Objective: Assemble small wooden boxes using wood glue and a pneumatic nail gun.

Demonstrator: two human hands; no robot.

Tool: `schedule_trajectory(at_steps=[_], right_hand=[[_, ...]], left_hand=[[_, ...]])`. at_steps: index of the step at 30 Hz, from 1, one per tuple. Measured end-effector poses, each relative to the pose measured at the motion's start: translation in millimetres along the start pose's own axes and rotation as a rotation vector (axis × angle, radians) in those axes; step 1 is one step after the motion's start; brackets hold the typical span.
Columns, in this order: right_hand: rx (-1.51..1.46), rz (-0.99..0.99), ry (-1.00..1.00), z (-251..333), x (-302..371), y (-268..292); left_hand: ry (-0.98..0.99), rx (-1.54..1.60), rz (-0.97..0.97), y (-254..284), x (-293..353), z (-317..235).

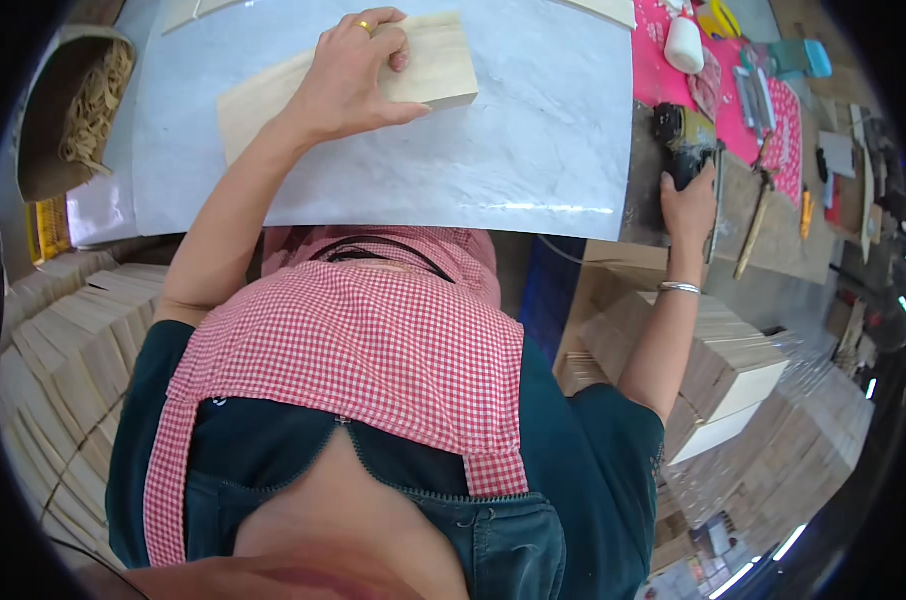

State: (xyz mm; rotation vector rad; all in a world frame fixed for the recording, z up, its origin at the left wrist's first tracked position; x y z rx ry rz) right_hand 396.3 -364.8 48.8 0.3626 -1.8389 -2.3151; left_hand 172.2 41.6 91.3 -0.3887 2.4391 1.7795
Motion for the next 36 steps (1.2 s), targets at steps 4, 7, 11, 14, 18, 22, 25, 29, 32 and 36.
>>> schedule_trajectory(at_steps=[4,7,11,14,18,22,25,29,32,36], right_hand=[[-0.006,0.082,-0.046,-5,-26,17],[-0.013,0.161,-0.120,-1,-37,38],[-0.428,0.158,-0.145,101,16,89],[-0.600,0.204,-0.085,174,60,109],[-0.679,0.407,0.029,213,86,107],[-0.696,0.485,-0.003,222,94,99],[-0.720,0.472,-0.014,225,91,96],[-0.707,0.472,-0.032,228,89,95],[-0.687,0.479,-0.048,230,88,94],[-0.751,0.459,-0.005,239,85,97]], left_hand=[[0.033,0.064,0.037,-3,0,3],[0.067,0.096,0.100,-9,-4,4],[0.103,0.126,0.210,-14,-4,7],[0.082,0.103,0.153,-7,0,5],[0.068,0.093,0.134,-5,-1,2],[0.114,0.142,0.249,-9,-3,2],[0.111,0.134,0.262,-10,-3,4],[0.022,0.049,0.107,-6,1,4],[-0.063,-0.035,-0.052,-3,2,3],[-0.027,0.045,-0.018,-10,0,6]])
Point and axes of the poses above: each hand's wrist, its own x-axis away from the middle knuckle, its own y-axis out of the back of the hand, z = x × y, the point moved 3 cm from there along -x, towards the middle knuckle, and after that the axes turned 10 degrees about -x, right-handed, at the moved point
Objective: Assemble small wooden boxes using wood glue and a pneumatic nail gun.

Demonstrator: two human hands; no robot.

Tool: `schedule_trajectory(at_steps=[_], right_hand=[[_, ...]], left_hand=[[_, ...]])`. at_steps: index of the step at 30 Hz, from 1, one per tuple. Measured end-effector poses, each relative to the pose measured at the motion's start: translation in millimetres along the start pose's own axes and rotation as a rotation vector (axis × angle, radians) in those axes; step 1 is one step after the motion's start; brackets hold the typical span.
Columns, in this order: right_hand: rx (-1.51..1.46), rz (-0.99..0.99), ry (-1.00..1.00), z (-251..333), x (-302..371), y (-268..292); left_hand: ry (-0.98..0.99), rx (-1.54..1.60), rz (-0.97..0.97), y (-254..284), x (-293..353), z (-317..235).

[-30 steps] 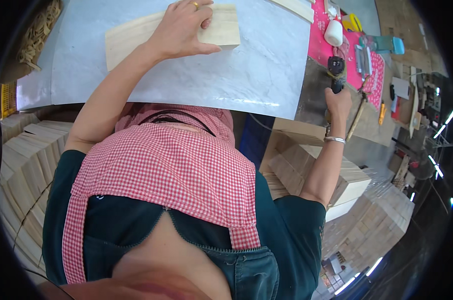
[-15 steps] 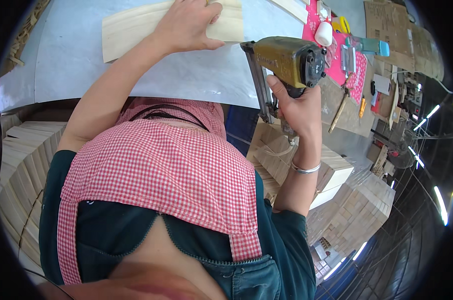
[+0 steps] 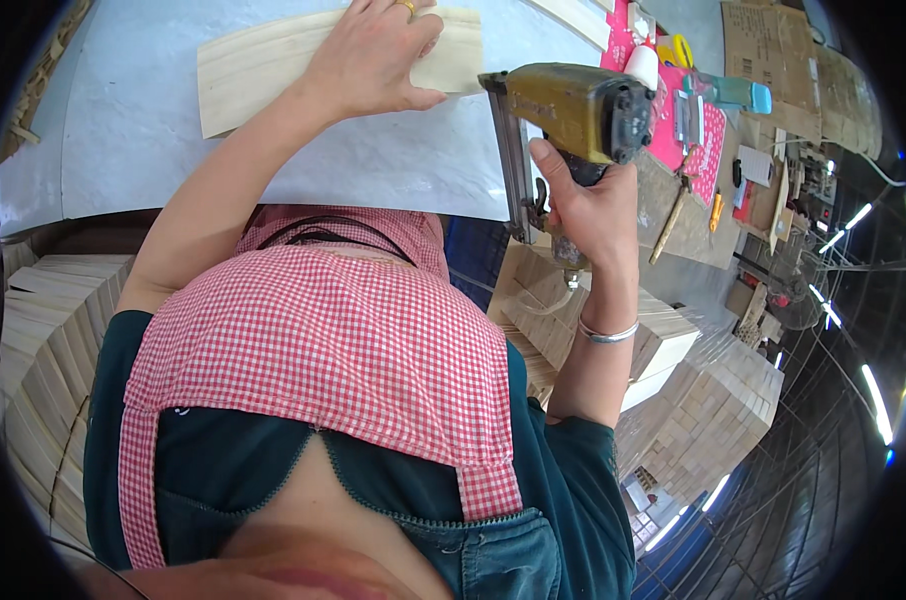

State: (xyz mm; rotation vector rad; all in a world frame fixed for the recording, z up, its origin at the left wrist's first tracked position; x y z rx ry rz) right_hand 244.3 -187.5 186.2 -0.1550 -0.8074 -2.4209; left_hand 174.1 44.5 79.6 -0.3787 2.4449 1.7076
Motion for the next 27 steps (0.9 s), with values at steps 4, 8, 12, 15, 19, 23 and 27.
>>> schedule_trajectory(at_steps=[4,8,12,15,19,23,27], right_hand=[[0.020,-0.013,0.057,8,-15,-5],[0.050,-0.012,0.055,10,-24,-7],[0.087,-0.005,0.011,11,-28,-8],[0.133,0.005,-0.046,13,-30,-8],[0.106,0.045,-0.034,19,-37,-4],[0.120,0.044,-0.004,26,-51,-6],[0.137,0.036,0.023,33,-68,-9]], left_hand=[[-0.046,0.028,-0.107,-9,2,4],[-0.083,-0.006,-0.211,-9,2,3],[-0.104,-0.048,-0.265,-7,3,2],[-0.096,-0.049,-0.229,-6,2,3],[-0.086,-0.018,-0.257,-5,4,2],[0.023,-0.045,-0.208,2,6,-7],[0.129,-0.094,-0.156,-1,6,-5]])
Point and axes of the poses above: each hand's wrist, its own x-axis away from the middle knuckle, its own y-axis out of the back of the hand, z = x × y, the point moved 3 cm from there along -x, towards the middle knuckle, and after that the axes turned 10 degrees about -x, right-handed, at the moved point
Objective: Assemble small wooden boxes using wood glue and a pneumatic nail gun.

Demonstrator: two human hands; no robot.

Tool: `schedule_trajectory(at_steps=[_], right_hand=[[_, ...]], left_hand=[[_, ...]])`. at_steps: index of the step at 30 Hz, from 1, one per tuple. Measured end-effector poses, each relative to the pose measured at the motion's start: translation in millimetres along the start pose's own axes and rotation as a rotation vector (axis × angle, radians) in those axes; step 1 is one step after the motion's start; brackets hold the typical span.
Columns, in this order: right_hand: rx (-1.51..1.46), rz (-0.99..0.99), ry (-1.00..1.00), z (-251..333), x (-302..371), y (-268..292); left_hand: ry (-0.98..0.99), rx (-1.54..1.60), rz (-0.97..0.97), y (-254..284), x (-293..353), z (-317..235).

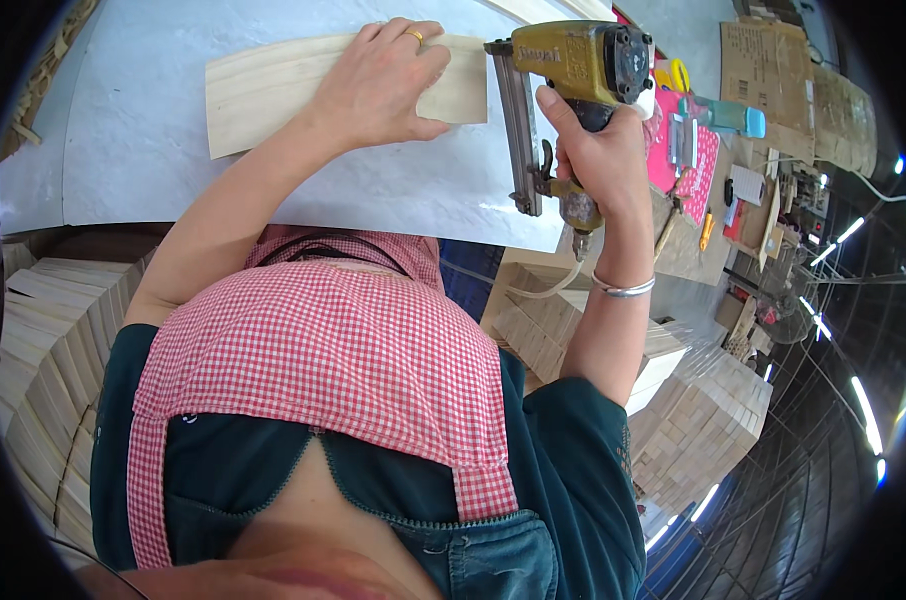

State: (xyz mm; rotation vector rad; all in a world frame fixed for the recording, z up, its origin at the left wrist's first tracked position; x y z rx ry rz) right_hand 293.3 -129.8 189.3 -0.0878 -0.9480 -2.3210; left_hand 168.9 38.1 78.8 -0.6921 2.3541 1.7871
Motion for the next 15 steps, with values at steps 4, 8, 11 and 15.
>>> schedule_trajectory(at_steps=[4,8,11,15], right_hand=[[-0.021,0.022,0.005,5,-11,0],[0.011,0.041,-0.014,5,-15,0],[0.022,0.043,-0.016,5,-17,0],[0.054,0.054,-0.021,7,-22,2]], left_hand=[[-0.003,-0.039,-0.016,-12,2,4],[-0.046,-0.075,-0.102,-15,2,5],[-0.046,-0.075,-0.118,-15,2,6],[-0.042,-0.055,-0.100,-13,3,5]])
Point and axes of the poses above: each hand's wrist, its own x-axis away from the middle knuckle, its own y-axis out of the back of the hand, z = x × y, the point moved 3 cm from there along -x, towards the middle knuckle, and after that the axes turned 10 degrees about -x, right-handed, at the moved point
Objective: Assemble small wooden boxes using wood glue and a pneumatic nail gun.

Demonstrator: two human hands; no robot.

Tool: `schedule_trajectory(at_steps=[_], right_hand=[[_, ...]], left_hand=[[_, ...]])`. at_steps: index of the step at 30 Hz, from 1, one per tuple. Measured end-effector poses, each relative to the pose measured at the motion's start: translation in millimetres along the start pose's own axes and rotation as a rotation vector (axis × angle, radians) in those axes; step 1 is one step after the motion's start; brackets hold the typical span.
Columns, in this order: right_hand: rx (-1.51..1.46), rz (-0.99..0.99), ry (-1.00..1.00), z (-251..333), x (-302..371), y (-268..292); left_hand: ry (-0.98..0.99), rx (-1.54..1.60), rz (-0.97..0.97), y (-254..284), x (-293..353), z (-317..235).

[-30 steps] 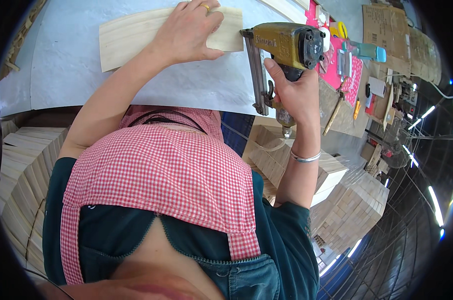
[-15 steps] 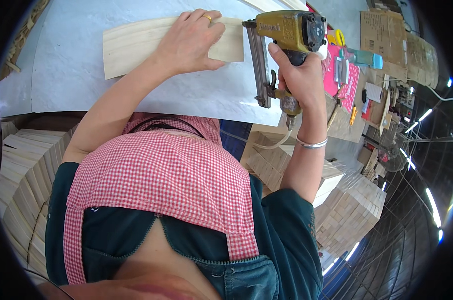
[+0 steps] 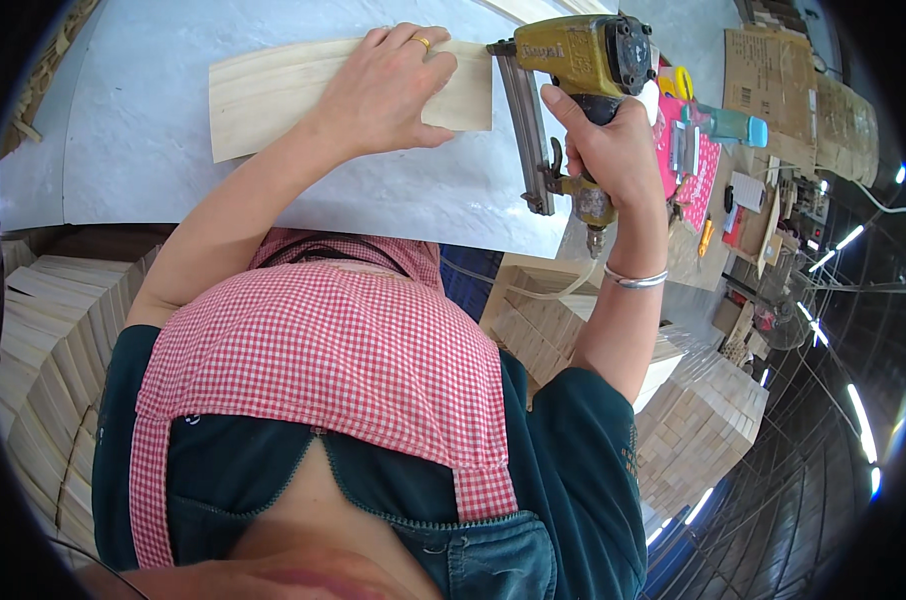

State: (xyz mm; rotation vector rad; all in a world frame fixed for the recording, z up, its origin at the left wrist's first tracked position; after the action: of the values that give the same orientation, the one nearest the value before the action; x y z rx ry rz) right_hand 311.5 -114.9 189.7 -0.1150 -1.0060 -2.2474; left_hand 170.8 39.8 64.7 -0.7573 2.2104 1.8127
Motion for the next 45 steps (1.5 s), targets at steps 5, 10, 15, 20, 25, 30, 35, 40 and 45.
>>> schedule_trajectory(at_steps=[5,10,15,20,25,30,35,40,45], right_hand=[[0.057,0.033,0.009,5,-2,7],[0.009,-0.009,0.045,-2,26,16],[-0.045,-0.019,0.012,-13,60,16],[-0.103,-0.010,0.026,-18,80,-1],[-0.115,0.032,-0.001,-24,84,-12],[-0.111,0.039,-0.005,-23,83,-16],[-0.117,0.032,-0.053,-26,87,-20],[-0.143,-0.033,-0.050,-23,96,-31],[-0.101,-0.053,0.009,-3,110,-46]], left_hand=[[0.028,-0.017,0.170,43,5,0],[0.032,-0.247,0.193,79,80,91],[0.231,0.042,0.415,108,80,80],[0.213,0.027,0.429,74,55,47],[0.130,0.148,0.284,51,53,48],[0.106,0.166,0.231,52,53,49],[0.132,0.192,0.265,53,53,47],[0.179,0.294,0.409,60,53,54],[0.185,0.491,0.531,62,67,73]])
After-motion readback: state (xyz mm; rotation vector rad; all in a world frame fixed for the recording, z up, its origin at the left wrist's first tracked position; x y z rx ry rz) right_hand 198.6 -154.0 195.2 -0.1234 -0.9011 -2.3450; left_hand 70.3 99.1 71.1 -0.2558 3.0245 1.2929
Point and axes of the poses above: each hand's wrist, its own x-axis away from the middle knuckle, its own y-axis out of the back of the hand, z = x × y, the point moved 3 cm from there along -x, towards the middle knuckle, and after that the axes turned 10 degrees about -x, right-handed, at the moved point
